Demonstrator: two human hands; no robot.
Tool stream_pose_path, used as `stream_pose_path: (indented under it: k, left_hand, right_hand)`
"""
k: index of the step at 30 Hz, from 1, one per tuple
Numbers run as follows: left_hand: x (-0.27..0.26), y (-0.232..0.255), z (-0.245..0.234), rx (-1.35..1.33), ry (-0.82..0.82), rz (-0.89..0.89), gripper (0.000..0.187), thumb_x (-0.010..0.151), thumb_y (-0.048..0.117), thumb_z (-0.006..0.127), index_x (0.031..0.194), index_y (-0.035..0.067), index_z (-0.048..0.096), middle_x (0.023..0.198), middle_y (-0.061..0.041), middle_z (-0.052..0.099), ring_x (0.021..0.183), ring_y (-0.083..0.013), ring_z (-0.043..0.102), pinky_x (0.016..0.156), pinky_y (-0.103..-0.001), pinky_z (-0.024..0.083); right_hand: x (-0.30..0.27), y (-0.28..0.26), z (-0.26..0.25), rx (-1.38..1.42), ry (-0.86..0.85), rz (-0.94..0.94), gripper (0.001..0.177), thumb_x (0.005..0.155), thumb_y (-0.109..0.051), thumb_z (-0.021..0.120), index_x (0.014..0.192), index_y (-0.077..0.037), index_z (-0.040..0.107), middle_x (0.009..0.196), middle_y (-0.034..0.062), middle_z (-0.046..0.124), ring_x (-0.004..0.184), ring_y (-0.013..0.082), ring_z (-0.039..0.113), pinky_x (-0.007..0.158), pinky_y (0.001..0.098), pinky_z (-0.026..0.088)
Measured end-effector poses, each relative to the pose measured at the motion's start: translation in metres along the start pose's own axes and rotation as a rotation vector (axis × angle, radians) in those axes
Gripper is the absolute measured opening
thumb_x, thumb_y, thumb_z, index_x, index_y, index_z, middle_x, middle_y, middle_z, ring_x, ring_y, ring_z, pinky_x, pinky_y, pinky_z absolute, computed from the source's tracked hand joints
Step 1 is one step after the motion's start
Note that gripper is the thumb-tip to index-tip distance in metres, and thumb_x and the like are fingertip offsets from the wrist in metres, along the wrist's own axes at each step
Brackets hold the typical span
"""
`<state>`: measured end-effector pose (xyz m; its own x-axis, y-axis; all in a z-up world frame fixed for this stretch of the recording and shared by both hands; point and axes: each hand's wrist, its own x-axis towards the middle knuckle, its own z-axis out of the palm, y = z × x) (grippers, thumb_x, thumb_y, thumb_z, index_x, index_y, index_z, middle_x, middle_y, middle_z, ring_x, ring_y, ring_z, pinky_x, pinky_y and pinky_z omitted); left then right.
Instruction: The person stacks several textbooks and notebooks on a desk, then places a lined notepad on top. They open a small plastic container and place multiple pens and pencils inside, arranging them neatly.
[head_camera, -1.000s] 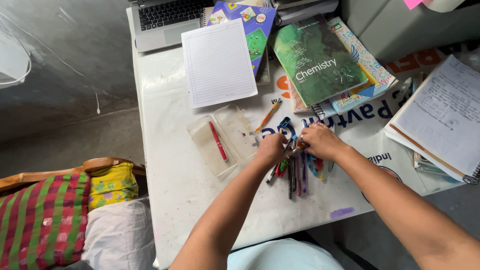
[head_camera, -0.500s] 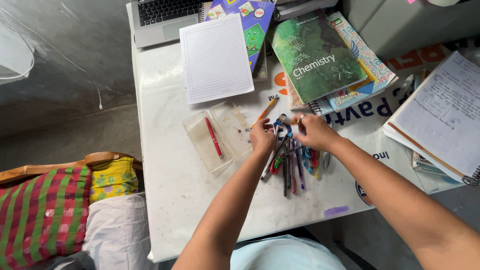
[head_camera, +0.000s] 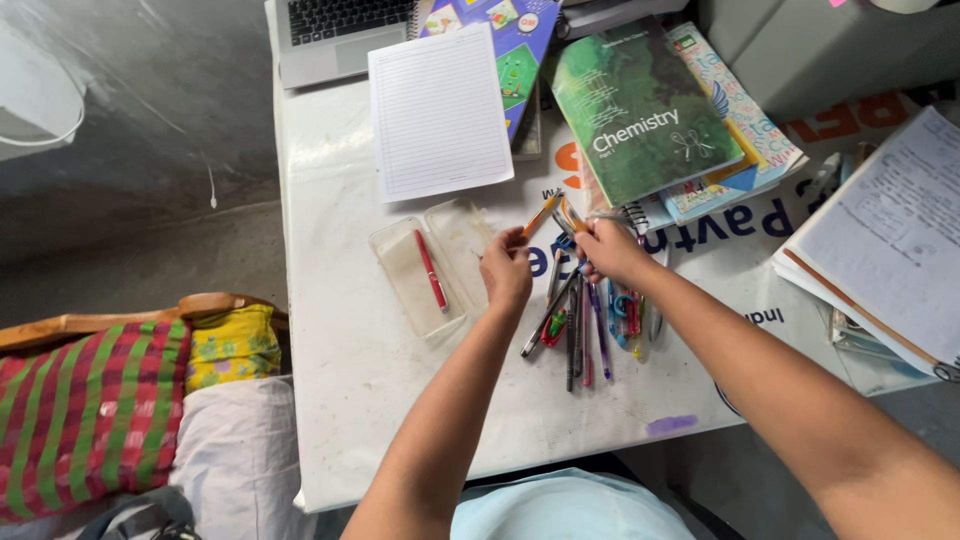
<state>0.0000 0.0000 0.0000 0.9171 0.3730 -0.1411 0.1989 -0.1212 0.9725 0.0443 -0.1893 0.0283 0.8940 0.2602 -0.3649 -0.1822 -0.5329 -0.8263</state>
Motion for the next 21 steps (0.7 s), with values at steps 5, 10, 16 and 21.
stream_pose_path:
  k: [5,10,16,21]
  left_hand:
    - [-0.001,0.011,-0.059,0.426,0.313,0.444,0.043,0.074,-0.009,0.067,0.115,0.005,0.073,0.11,-0.017,0.07,0.103,-0.0369,0.067,0.087,-0.043,0.053]
    - [0.011,0.002,-0.113,0.214,0.385,0.14,0.033,0.093,0.014,0.057,0.124,0.009,0.067,0.115,-0.017,0.072,0.106,-0.0351,0.071,0.092,-0.043,0.053]
    - [0.028,-0.037,-0.143,0.207,0.237,-0.143,0.037,0.1,0.031,0.057,0.124,0.004,0.065,0.112,-0.023,0.072,0.108,-0.038,0.069,0.095,-0.046,0.051]
    - [0.027,-0.032,-0.14,0.325,0.165,-0.175,0.043,0.086,0.017,0.067,0.126,0.003,0.066,0.114,-0.023,0.071,0.112,-0.0394,0.067,0.096,-0.048,0.051]
  right_hand:
    - [0.024,-0.055,0.058,0.57,-0.263,0.157,0.035,0.095,-0.002,0.052,0.13,-0.002,0.051,0.103,0.0093,0.071,0.076,0.0203,0.071,0.068,0.0376,0.065]
    - [0.038,-0.098,0.133,0.571,-0.4,0.082,0.044,0.09,0.009,0.054,0.134,0.007,0.05,0.111,0.0154,0.07,0.084,0.0219,0.074,0.073,0.0362,0.065]
    - [0.059,-0.089,0.196,0.482,-0.418,-0.02,0.049,0.09,0.008,0.056,0.139,0.007,0.051,0.111,0.0119,0.073,0.09,0.0162,0.071,0.078,0.0286,0.059]
    - [0.061,-0.089,0.201,0.355,-0.31,-0.058,0.034,0.089,0.007,0.059,0.121,0.012,0.068,0.107,0.0139,0.073,0.091,0.0157,0.069,0.077,0.0259,0.057]
